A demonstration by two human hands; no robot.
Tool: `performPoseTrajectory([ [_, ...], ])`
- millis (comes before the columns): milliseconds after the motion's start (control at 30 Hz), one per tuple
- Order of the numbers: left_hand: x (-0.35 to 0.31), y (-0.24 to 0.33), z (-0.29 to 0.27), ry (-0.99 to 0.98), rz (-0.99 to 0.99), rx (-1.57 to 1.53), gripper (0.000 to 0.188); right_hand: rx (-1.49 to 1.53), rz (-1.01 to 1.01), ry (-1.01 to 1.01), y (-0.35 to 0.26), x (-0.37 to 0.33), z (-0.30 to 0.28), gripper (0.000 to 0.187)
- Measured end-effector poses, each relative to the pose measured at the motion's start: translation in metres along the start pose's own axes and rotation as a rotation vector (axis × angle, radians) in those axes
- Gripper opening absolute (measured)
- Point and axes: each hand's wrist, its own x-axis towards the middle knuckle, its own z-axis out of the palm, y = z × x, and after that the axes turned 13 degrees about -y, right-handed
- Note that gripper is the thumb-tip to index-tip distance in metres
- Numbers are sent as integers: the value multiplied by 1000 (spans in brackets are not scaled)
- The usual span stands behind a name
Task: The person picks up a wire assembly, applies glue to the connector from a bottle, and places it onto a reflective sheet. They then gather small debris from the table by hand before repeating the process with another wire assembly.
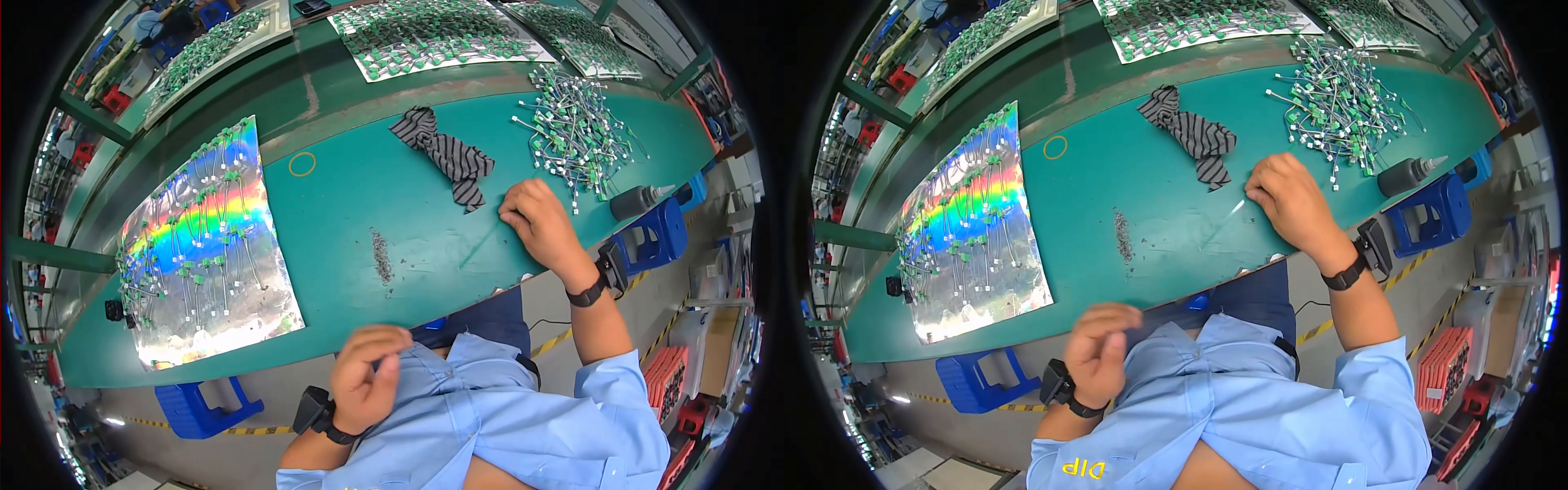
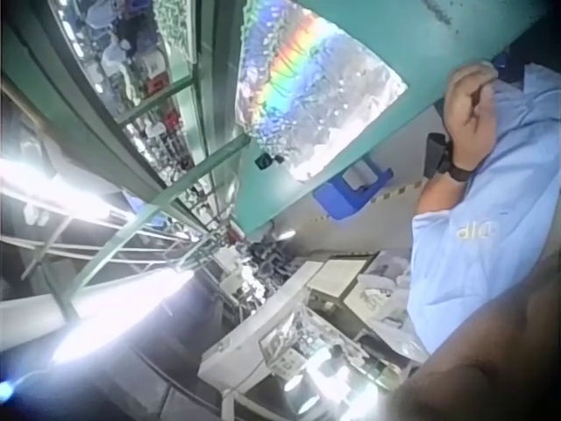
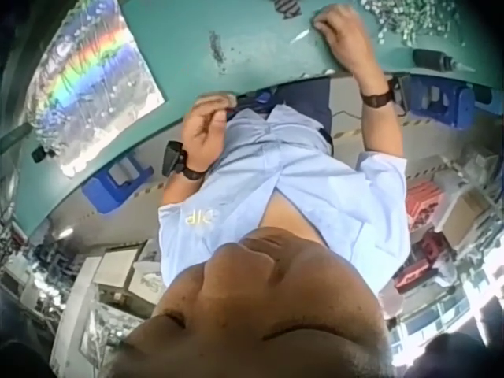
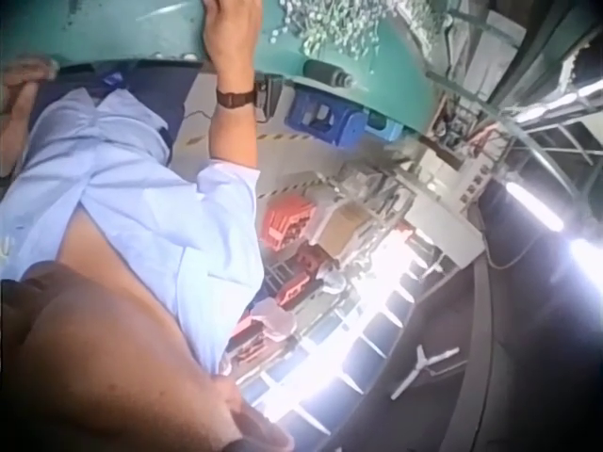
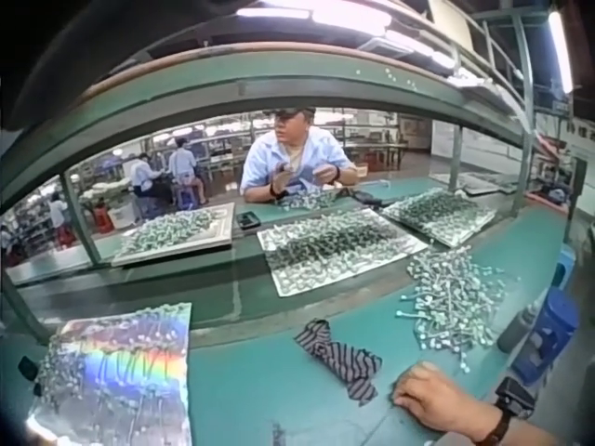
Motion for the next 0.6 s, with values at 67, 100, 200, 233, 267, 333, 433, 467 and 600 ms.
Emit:
performPoseTrajectory([
  [67,-9,1,3,-137,-66,-127,22,-27,13,21,5,5,2,13],
  [100,-13,-4,7,-220,-161,-167,22,-64,46,45,9,8,1,13],
  [200,-23,-24,18,-366,-346,-244,22,-141,89,87,6,15,1,13],
  [233,-26,-32,22,-324,-447,-367,20,-69,55,96,-5,14,3,15],
  [267,-28,-40,26,-280,-546,-492,19,4,20,105,-19,14,5,18],
  [333,-34,-52,28,-234,-650,-619,20,122,-58,20,-51,17,11,28],
  [433,-23,-68,24,16,-701,-1116,29,142,-185,-165,-81,46,30,47],
  [467,-23,-68,24,11,-696,-1118,29,136,-184,-163,-83,56,40,47],
  [600,-21,-69,24,13,-713,-1222,37,-48,-191,-233,-84,77,70,56],
])
